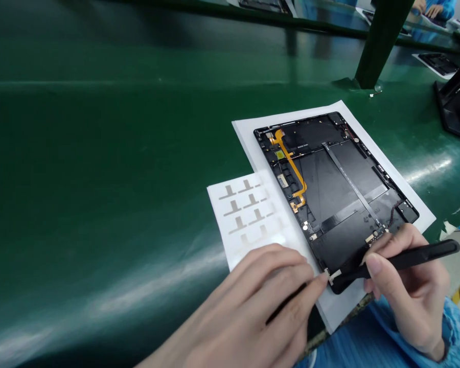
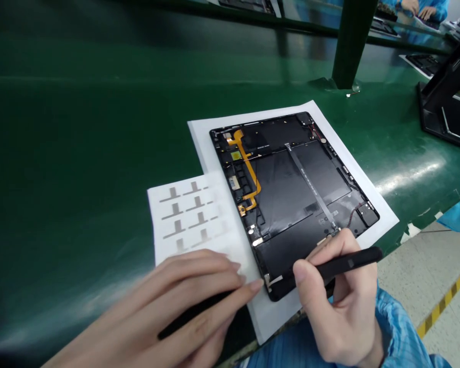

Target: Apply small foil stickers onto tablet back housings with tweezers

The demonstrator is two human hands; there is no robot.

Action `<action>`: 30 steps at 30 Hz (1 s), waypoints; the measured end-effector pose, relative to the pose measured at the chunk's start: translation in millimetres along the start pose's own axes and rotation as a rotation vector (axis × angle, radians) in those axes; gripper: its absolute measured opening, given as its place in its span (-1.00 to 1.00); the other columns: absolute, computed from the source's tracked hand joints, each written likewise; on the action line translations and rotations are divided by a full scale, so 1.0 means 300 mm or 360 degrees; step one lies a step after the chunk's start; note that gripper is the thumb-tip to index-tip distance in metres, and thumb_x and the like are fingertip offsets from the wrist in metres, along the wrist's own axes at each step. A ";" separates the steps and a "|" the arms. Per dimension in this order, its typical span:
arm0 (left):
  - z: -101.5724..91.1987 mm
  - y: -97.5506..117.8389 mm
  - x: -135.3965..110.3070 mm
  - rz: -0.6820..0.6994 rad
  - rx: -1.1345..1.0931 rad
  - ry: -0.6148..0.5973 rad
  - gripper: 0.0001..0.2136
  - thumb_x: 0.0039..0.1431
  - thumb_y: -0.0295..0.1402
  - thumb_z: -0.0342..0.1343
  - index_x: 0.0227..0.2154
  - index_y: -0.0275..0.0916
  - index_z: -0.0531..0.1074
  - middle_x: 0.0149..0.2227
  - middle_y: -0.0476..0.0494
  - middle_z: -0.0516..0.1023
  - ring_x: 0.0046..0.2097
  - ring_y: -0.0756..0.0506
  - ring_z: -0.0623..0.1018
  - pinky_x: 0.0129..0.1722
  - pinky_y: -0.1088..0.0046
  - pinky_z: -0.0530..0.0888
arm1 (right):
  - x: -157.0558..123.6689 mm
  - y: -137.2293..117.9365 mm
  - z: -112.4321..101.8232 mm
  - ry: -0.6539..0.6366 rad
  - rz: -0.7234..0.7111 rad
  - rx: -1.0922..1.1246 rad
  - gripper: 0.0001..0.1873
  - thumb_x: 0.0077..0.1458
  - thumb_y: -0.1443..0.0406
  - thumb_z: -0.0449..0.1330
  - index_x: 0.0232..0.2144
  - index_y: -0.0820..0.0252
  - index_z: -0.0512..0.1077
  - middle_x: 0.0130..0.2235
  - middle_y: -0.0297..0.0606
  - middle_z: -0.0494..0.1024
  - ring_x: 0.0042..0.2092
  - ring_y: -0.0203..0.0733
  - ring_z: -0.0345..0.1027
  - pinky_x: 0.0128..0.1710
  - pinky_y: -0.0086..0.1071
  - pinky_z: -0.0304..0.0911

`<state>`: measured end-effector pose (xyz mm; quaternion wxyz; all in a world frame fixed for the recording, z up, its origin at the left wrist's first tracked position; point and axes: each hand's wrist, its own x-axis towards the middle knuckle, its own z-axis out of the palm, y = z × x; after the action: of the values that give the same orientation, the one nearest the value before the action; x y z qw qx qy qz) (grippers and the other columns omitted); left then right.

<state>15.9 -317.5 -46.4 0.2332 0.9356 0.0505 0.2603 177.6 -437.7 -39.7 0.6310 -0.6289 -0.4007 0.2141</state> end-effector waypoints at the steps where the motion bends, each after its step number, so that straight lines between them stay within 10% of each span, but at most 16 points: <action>1: 0.001 -0.004 -0.007 -0.0019 0.0029 0.0000 -0.67 0.31 -0.65 -0.13 -0.03 -0.27 0.46 -0.14 -0.14 0.51 -0.01 -0.12 0.43 0.05 0.34 0.46 | -0.002 -0.001 -0.001 0.0009 0.0005 0.0005 -0.84 0.23 0.46 0.21 -0.35 0.12 0.39 -0.47 -0.42 0.38 -0.50 -0.35 0.25 -0.54 -0.49 0.17; 18: 0.006 0.004 -0.005 -0.0076 0.0114 -0.0031 -0.70 0.39 -0.59 -0.14 -0.02 -0.26 0.45 0.02 -0.16 0.46 0.17 -0.19 0.32 0.19 0.25 0.36 | -0.017 0.005 0.008 -0.0044 0.0031 0.0002 -0.82 0.21 0.47 0.22 -0.33 0.07 0.38 -0.43 -0.40 0.33 -0.53 -0.33 0.18 -0.60 -0.43 0.10; 30: 0.022 -0.003 -0.002 0.0015 0.0079 -0.0008 -0.69 0.46 -0.55 -0.19 -0.04 -0.28 0.48 -0.01 -0.03 0.58 0.16 -0.06 0.42 0.37 0.36 0.07 | -0.032 0.034 0.016 0.0023 -0.0386 -0.0131 -0.68 0.05 0.60 0.19 -0.30 0.08 0.36 -0.43 -0.40 0.47 -0.47 -0.30 0.46 -0.42 -0.39 0.41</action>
<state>18.7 -319.5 -52.1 0.2089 0.9419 0.0520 0.2577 170.6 -441.2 -52.3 0.6287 -0.6028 -0.4776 0.1151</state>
